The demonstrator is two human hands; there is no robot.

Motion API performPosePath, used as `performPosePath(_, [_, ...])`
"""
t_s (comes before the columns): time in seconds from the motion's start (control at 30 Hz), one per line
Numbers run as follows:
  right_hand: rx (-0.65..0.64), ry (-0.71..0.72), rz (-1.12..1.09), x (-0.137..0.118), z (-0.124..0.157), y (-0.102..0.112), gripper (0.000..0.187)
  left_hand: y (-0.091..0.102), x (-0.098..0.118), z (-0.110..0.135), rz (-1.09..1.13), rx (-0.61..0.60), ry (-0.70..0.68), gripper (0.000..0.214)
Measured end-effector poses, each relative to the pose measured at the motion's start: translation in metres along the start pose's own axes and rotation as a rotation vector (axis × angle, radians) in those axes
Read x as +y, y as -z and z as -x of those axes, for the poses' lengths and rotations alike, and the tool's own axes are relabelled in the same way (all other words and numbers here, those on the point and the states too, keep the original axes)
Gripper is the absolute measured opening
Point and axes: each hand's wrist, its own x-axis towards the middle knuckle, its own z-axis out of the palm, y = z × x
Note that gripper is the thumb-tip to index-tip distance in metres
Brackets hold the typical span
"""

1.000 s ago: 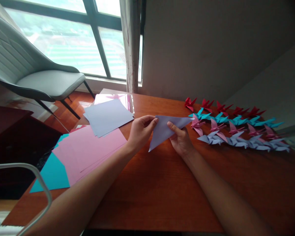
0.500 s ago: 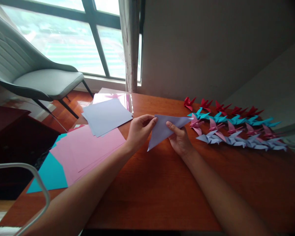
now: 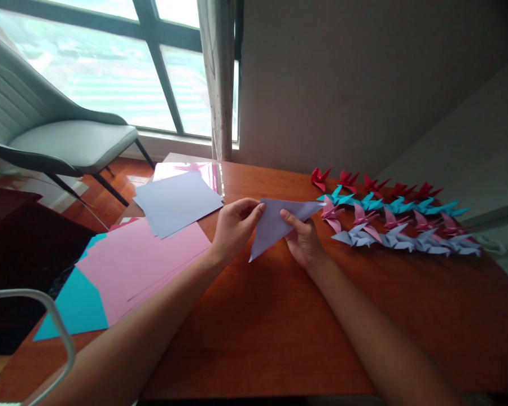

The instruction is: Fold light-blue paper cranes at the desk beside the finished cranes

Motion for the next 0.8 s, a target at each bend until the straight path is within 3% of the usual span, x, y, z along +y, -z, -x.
performPosePath(0.8, [-0.025, -0.003, 0.001, -0.0019, 0.0009, 0.0002, 0.021, -0.0008, 0.0032, 0.0009, 0.014, 0.013, -0.007, 0.022])
